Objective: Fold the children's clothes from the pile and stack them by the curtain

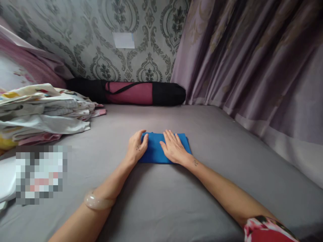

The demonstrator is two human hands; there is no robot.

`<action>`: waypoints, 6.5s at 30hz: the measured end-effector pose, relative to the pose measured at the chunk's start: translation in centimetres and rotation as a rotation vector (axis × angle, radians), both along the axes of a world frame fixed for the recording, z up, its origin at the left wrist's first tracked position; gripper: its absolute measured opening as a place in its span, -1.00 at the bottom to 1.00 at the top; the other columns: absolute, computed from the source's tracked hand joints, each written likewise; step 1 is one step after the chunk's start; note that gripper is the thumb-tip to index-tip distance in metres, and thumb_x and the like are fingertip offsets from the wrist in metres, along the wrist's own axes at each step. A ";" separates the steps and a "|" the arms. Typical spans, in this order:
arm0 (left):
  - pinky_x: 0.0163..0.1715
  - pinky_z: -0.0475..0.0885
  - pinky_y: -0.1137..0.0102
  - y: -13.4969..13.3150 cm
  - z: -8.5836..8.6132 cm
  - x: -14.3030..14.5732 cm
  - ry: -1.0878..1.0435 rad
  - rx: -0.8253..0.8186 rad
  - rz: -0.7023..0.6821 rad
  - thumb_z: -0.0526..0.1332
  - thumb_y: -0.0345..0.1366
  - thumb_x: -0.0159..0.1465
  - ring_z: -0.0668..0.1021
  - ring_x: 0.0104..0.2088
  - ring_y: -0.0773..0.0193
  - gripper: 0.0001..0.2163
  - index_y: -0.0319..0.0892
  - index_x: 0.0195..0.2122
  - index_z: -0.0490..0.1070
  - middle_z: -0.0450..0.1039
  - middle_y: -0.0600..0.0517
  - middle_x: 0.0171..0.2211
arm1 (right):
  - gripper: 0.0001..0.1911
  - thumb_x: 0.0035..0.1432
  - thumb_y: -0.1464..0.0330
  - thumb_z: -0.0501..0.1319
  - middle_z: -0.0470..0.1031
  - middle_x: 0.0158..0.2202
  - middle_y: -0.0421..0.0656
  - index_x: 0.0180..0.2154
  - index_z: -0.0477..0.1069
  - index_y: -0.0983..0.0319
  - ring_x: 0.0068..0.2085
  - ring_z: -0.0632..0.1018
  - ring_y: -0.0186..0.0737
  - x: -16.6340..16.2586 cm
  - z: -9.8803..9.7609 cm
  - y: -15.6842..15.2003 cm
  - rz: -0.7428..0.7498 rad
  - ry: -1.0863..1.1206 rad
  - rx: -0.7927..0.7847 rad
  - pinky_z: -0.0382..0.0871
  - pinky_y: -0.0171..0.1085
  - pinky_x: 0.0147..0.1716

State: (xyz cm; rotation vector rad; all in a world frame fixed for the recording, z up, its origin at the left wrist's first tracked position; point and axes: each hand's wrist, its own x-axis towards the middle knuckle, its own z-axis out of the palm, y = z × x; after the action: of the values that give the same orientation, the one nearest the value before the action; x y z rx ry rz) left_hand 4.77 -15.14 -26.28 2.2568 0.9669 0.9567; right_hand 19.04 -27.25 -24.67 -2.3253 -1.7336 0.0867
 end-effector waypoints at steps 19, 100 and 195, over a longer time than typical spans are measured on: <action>0.16 0.09 0.01 1.3 0.9 2.4 0.682 0.208 -0.108 -0.11 -0.11 0.37 0.44 0.07 -0.01 -0.59 -0.14 0.04 0.39 0.44 -0.18 0.04 | -0.52 0.37 0.25 -0.18 0.42 0.11 0.00 0.06 0.38 0.28 0.14 0.37 -0.07 5.3 -1.7 -1.6 -0.189 -0.061 0.089 -0.04 -0.06 0.23; -0.32 0.38 0.45 0.1 5.3 -2.3 0.609 0.188 -0.460 0.01 -0.18 0.33 0.53 -0.39 0.29 -0.72 -0.13 -0.30 0.50 0.53 0.00 -0.38 | -0.59 -0.09 0.61 0.02 0.61 -0.25 -0.17 -0.40 0.61 0.21 -0.16 0.58 -0.22 10.8 4.3 -3.9 0.294 0.434 -0.139 0.38 -0.33 -0.11; -0.15 0.37 0.13 6.8 -1.3 0.9 0.776 -0.168 0.152 -0.02 0.25 0.07 0.47 -0.07 -0.23 -0.34 -0.24 -0.15 0.47 0.45 -0.29 -0.20 | -0.87 0.05 0.34 0.20 0.44 -0.59 -0.19 -0.45 0.41 0.28 -0.48 0.52 -0.26 7.9 0.9 -2.5 -0.648 0.962 0.129 0.43 -0.37 -0.50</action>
State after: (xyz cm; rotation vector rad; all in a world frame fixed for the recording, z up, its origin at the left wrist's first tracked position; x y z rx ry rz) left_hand 5.72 -8.36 -27.62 2.4529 1.4791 -0.0012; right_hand 26.94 -29.77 -23.77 -2.0605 -0.4974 0.7835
